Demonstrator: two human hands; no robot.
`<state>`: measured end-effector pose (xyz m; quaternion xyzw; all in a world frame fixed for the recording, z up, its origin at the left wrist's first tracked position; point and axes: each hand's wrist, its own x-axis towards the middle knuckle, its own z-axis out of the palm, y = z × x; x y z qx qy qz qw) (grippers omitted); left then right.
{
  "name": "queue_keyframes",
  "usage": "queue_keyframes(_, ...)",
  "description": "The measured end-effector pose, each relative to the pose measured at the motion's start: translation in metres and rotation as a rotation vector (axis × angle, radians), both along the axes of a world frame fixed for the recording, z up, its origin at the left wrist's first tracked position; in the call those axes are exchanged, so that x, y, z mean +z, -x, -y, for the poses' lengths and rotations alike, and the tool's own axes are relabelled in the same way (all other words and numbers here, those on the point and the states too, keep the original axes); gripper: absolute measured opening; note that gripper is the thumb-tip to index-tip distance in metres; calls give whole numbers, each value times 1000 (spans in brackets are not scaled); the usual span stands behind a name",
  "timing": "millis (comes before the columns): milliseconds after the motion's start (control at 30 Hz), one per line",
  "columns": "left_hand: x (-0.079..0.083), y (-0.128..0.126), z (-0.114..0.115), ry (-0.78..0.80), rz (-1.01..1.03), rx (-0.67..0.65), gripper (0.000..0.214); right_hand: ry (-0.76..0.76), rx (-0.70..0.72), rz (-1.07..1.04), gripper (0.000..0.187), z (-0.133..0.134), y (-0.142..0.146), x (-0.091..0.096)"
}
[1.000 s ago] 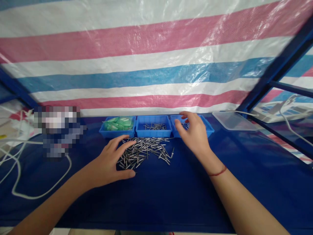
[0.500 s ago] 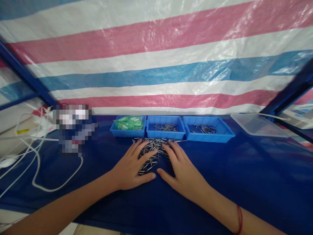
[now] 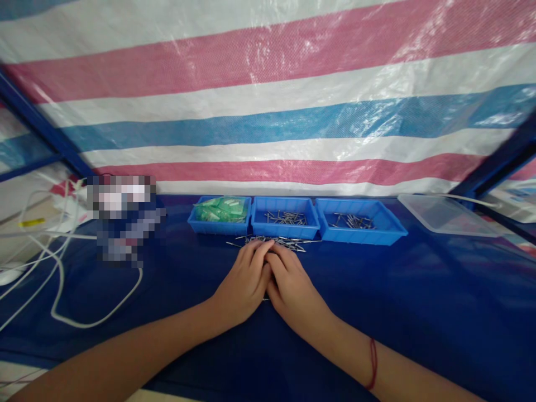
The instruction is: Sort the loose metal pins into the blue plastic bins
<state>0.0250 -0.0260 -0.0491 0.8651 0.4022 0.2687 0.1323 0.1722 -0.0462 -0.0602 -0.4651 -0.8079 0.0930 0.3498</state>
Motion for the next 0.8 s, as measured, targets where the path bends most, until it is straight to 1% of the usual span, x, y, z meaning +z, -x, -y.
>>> queue_keyframes(167, 4, 1, 3, 16, 46, -2, 41, -91, -46, 56, 31, -3, -5, 0)
queue_keyframes(333, 7, 3, 5, 22, 89, 7, 45, -115, -24, 122, 26, -10, -9, 2)
queue_keyframes(433, 9, 5, 6, 12, 113, -13, 51, -136, -32, 120, 24, -12, -8, 5)
queue_keyframes(533, 9, 6, 7, 18, 125, -9, 48, -166, -56, 98, 23, -9, -7, 8)
queue_keyframes(600, 10, 7, 6, 15, 147, 18, 46, -198, -70, 49, 19, -2, -8, 13)
queue_keyframes(633, 11, 9, 5, 8, 165, 38, 44, -211, -52, 20, 18, 3, -9, 16)
queue_keyframes(667, 14, 10, 3, -1, 183, 51, 41, -214, -4, -3, 17, 8, -11, 19)
queue_keyframes(700, 19, 13, 1, -12, 202, 73, 36, -203, 72, -8, 18, 14, -13, 23)
queue_keyframes(733, 24, 15, -2, -18, 203, 61, 31, -177, 167, 13, 18, 19, -15, 26)
queue_keyframes(800, 37, 23, -10, -32, 154, 3, 31, -106, 341, 120, 19, 30, -21, 30)
